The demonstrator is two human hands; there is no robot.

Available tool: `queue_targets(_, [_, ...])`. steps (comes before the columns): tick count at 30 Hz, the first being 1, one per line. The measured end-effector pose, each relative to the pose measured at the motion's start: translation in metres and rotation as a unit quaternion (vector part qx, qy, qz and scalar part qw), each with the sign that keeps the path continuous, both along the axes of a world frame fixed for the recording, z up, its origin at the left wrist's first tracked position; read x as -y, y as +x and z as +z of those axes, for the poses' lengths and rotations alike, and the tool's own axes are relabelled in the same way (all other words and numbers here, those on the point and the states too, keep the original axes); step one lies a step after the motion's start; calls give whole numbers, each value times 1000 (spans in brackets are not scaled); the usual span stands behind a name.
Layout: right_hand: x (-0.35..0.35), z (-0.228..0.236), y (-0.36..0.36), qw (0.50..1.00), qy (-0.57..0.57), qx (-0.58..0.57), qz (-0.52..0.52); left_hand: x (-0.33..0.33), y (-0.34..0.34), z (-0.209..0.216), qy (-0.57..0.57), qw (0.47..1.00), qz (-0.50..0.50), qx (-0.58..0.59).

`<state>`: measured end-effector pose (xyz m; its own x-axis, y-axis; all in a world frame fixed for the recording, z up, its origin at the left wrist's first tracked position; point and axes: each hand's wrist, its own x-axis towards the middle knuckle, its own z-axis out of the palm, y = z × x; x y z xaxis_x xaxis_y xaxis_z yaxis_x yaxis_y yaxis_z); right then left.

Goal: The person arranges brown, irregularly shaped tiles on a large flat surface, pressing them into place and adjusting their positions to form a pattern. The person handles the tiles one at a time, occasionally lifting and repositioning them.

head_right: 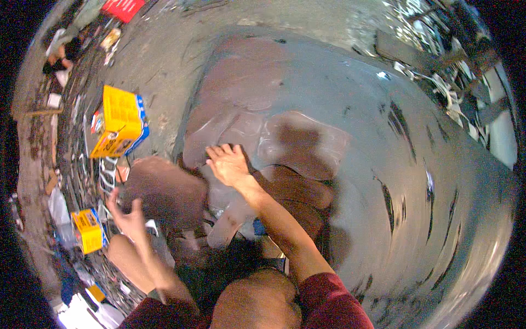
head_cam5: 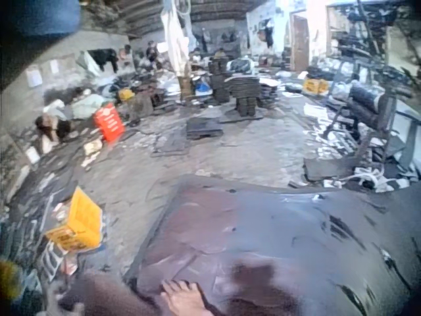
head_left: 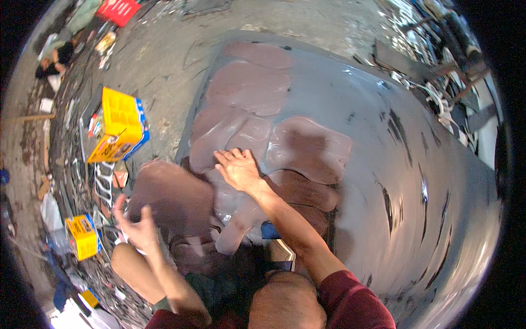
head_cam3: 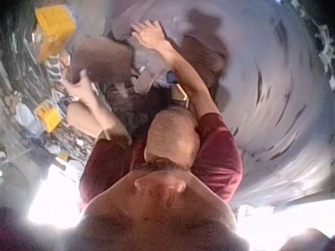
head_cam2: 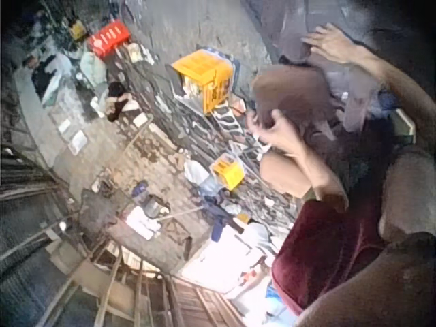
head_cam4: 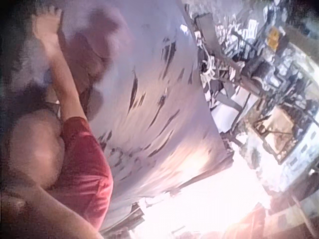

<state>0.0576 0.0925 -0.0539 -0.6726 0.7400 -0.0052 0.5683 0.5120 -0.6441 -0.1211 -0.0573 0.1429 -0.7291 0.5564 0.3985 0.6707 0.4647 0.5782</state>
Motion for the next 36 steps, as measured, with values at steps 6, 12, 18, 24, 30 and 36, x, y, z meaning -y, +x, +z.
queue_targets(6, [12, 15, 32, 847, -361, -346, -182, -80, 66, 76, -69, 913, -270, 299])
queue_targets(12, [-59, 43, 186, 518, -425, -707, -225, -230, 139, -35, 90, 808, -328, 481])
queue_targets(18, [-135, 71, 243, 671, -132, -491, -539, -321, 180, -108, 58, 661, -390, 639])
queue_targets(24, [-115, 67, 239, 401, -549, -638, -363, -325, 226, -45, 99, 476, -477, 732])
queue_targets(30, [-140, 72, 276, 704, -109, -537, -452, -340, 194, -110, 70, 766, -336, 544])
queue_targets(36, [-137, -8, 260, 778, -66, -303, -547, -351, 163, -225, -120, 848, -282, 432])
